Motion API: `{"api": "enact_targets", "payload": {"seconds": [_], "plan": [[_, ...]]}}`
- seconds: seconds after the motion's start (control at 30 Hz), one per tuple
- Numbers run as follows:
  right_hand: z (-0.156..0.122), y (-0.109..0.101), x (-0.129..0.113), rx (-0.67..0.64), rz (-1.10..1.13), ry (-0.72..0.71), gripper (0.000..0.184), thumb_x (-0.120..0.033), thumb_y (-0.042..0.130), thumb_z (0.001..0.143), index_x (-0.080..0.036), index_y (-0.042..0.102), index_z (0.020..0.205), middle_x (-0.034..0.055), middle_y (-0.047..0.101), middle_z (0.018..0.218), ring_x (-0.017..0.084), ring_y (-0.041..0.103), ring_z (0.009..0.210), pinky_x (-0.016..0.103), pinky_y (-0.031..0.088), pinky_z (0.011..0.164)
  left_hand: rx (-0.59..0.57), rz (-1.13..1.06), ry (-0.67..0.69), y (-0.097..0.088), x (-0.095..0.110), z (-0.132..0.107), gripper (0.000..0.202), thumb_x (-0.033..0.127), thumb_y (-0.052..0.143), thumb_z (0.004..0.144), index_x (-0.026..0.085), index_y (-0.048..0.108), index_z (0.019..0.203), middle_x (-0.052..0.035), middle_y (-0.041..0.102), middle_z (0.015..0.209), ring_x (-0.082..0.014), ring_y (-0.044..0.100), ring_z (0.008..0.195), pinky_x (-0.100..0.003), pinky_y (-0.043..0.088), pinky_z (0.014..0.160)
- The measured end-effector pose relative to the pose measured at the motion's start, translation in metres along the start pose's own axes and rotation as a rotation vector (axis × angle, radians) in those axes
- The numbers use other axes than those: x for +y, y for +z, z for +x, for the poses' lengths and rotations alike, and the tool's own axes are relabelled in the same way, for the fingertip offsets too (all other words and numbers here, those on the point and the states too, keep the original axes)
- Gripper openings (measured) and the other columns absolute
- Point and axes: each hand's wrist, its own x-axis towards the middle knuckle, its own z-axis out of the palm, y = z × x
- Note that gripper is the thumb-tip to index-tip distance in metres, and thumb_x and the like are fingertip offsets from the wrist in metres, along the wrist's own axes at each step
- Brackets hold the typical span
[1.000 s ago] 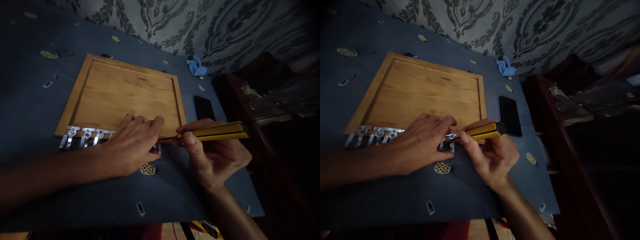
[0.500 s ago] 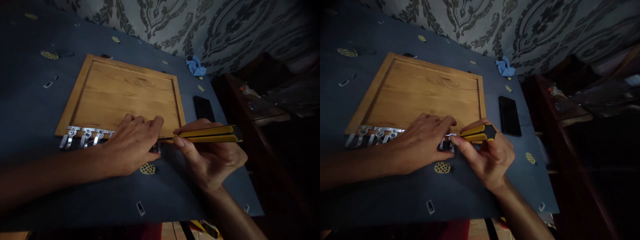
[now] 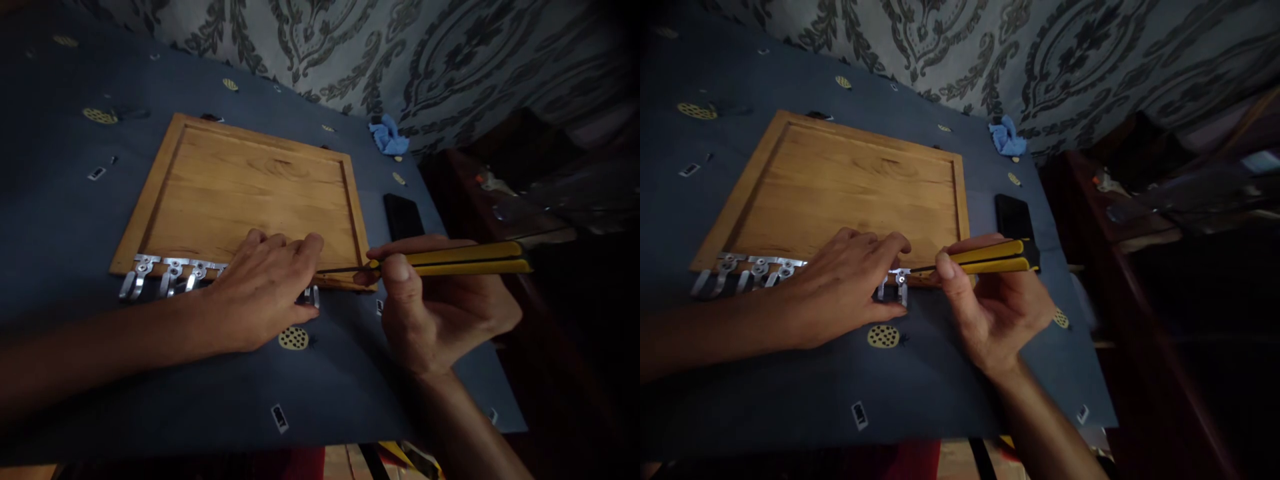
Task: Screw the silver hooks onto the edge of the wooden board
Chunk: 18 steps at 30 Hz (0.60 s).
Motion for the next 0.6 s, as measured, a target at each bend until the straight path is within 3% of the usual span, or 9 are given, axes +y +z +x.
{"api": "enact_targets", "payload": {"seconds": [0.6], "plan": [[-0.0043, -0.0003, 0.0021, -0.1, 0.04, 0.028, 0.014, -0.032, 0.073, 0.092, -0.027, 0.073, 0.079, 0.0005, 0.075, 0.077, 0.017, 0.069, 0.065, 0.032, 0.054, 0.054, 0.002, -0.043, -0.004, -0.0056, -0.0008, 0.0007, 0.047, 0.042, 0.077, 0.086, 0.019, 0.052, 0.118, -0.0076, 0.072, 0.106, -0.0309, 0.068, 0.102, -0.046, 0.046, 0.094]]}}
